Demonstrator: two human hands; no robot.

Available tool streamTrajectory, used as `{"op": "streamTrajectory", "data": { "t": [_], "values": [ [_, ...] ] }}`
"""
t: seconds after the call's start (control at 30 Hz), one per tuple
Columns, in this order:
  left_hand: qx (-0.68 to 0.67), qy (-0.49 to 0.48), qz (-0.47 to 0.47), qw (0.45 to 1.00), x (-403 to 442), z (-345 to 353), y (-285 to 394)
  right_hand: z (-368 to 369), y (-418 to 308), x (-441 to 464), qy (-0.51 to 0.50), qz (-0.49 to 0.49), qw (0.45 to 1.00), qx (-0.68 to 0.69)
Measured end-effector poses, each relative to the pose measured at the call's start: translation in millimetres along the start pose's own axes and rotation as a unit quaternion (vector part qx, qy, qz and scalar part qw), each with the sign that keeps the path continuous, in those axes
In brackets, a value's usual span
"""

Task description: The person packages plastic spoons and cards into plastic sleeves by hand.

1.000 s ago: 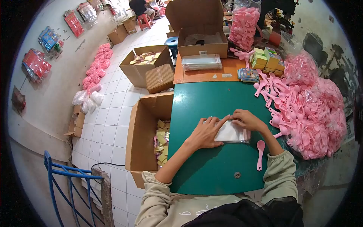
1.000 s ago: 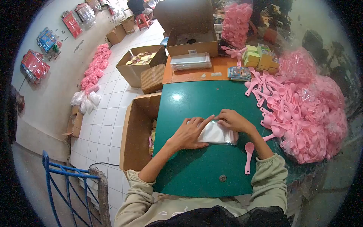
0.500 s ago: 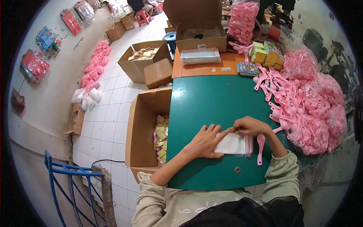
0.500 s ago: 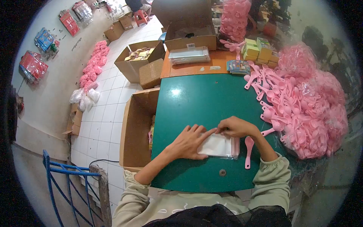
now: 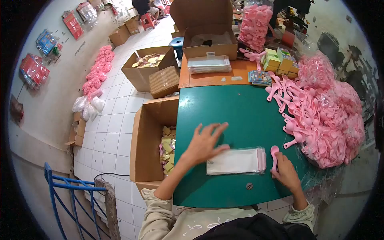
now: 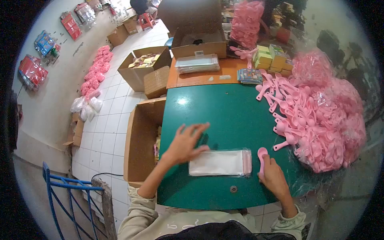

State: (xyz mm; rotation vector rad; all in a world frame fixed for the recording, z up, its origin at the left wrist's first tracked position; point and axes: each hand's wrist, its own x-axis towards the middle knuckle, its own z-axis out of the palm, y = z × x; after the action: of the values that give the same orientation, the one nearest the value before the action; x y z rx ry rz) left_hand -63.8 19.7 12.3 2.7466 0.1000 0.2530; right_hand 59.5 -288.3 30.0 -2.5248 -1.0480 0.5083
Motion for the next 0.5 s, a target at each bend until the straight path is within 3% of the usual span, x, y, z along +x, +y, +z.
{"op": "streamTrajectory", "data": {
  "t": [0.1, 0.2, 0.23, 0.3, 0.33, 0.4, 0.43, 0.5],
  "values": [
    [-0.158, 0.113, -0.032, 0.98, 32, -15, -39, 5, 13, 9, 0.064, -0.016, 0.997, 0.035],
    [-0.311, 0.262, -0.126, 0.905, 66, -5, -101, -13, 23, 39, 0.059, 0.031, 0.992, 0.107],
    [-0.304, 0.319, -0.156, 0.884, 71, -7, -112, -23, 27, 46, 0.071, 0.02, 0.99, 0.12],
    [-0.395, 0.408, -0.24, 0.787, 71, 5, -144, -38, 45, 65, 0.147, -0.062, 0.987, 0.022],
    [-0.388, 0.441, -0.281, 0.759, 66, 19, -163, -53, 39, 70, 0.181, -0.051, 0.982, 0.004],
    [-0.422, 0.475, -0.369, 0.678, 53, 32, -170, -72, 58, 98, 0.283, 0.034, 0.939, -0.192],
    [-0.397, 0.475, -0.416, 0.666, 49, 37, -175, -81, 56, 110, 0.326, 0.078, 0.898, -0.284],
    [-0.39, 0.477, -0.405, 0.675, 50, 40, -187, -101, 24, 123, 0.299, 0.049, 0.903, -0.306]
  ]
}}
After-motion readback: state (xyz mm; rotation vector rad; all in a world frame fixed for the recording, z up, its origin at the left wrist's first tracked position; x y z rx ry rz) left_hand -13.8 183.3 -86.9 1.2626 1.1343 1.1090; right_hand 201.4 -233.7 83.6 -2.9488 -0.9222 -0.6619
